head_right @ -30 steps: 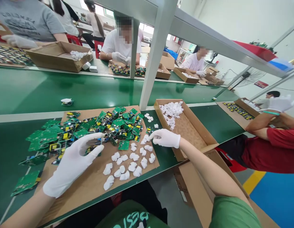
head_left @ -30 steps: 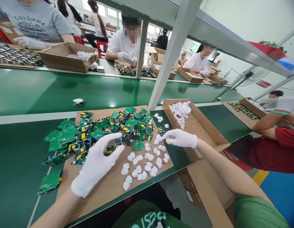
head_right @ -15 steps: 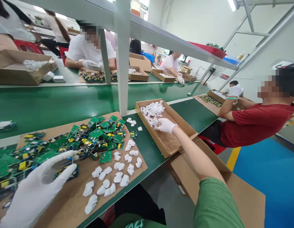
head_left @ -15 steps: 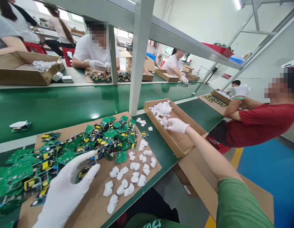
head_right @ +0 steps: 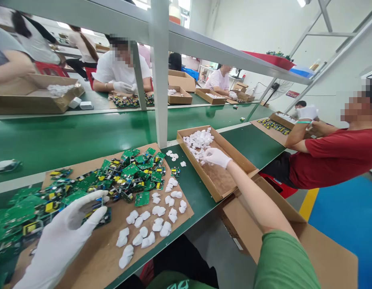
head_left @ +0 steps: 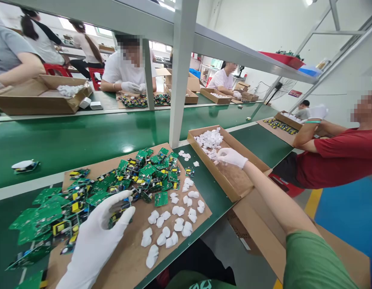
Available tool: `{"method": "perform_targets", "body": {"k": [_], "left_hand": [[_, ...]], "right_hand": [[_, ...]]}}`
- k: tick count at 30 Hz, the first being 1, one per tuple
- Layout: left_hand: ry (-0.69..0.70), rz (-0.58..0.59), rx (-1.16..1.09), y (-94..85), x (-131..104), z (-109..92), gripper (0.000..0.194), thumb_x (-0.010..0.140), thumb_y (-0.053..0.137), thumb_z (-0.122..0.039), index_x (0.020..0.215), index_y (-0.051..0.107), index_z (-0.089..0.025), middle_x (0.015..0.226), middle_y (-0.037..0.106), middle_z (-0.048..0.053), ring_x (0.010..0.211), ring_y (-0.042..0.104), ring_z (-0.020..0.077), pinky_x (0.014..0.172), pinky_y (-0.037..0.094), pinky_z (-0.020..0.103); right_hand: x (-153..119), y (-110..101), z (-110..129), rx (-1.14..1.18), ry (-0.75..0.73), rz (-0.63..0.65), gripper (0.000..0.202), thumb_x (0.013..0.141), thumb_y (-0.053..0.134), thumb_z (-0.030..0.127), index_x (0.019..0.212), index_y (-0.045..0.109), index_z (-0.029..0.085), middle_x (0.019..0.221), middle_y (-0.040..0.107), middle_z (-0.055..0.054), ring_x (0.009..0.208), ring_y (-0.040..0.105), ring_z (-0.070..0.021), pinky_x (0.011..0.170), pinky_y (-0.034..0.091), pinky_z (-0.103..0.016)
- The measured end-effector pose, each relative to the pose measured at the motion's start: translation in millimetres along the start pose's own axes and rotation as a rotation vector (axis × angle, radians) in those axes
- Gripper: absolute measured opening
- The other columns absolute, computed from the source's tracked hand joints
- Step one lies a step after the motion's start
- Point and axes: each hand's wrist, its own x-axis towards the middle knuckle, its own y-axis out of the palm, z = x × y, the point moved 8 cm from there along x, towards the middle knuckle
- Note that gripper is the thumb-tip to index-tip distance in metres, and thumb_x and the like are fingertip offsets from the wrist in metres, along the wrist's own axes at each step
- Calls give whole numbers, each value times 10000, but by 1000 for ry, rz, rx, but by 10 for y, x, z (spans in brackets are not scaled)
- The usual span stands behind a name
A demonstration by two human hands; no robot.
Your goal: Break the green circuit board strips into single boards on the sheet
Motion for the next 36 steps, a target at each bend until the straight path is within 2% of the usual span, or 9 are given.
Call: {"method": "perform_targets", "body": {"k": [7,15,21,25,27,29,31,34,36], "left_hand": [[11,45,-61,24,-20,34,481,739,677,-500,1140,640,-238,1243,654,74,1159,606,282,1051,473,462],[19,62,-83,22,8,107,484,774,662,-504,1167,619,-224,1265,636,90,1149,607,278,1063,454,466],[-7,91,-57,70,2,83,513,775,653,-536,1181,620,-224,1272,633,97,1132,612,282,1064,448,475],[16,88,-46,60,2,59,513,782,648,-539,1180,619,-217,1273,633,105,1143,606,288,1072,440,482],[30,82,-43,47,4,67,503,787,649,-532,1181,619,-222,1277,632,99,1141,608,282,1075,438,476],[39,75,-43,37,5,74,494,787,653,-526,1178,621,-225,1279,632,94,1138,612,276,1072,444,467],[51,76,-51,41,6,62,489,787,657,-517,1174,624,-222,1285,632,96,1142,613,273,1067,451,458],[59,65,-66,37,4,7,485,771,667,-512,1145,643,-204,1259,648,112,1120,629,278,1040,475,459],[53,35,-93,-4,-4,-59,471,762,673,-504,1118,654,-195,1243,658,120,1116,633,281,1025,488,456]], "right_hand": [[32,177,196,-42,-84,95,365,675,580,33,974,697,207,867,718,-8,826,647,-183,713,458,-232],[-68,231,235,-79,-160,133,315,658,557,5,902,661,175,957,711,-58,850,631,-200,722,441,-243],[-172,305,307,-83,-223,189,219,589,554,-27,668,579,176,749,647,-38,706,568,-187,620,381,-252],[-215,253,317,-13,-222,173,171,638,573,7,657,584,177,723,641,-39,697,565,-189,628,399,-268],[-256,114,338,37,-219,133,123,747,568,89,783,647,176,850,683,-61,792,601,-204,681,442,-282],[-327,-97,416,178,-206,71,207,884,516,233,1026,660,190,1042,686,-79,900,617,-202,717,482,-287],[-429,-309,579,511,-187,23,326,937,504,386,1182,617,204,1145,657,-88,907,618,-182,711,507,-280],[-615,-449,1054,1138,-238,89,417,836,685,465,1158,650,202,1145,644,-86,819,601,-142,718,521,-272],[-742,-433,1464,1346,-321,197,398,786,763,409,1116,677,202,1174,630,-74,825,593,-122,760,523,-261]]}}
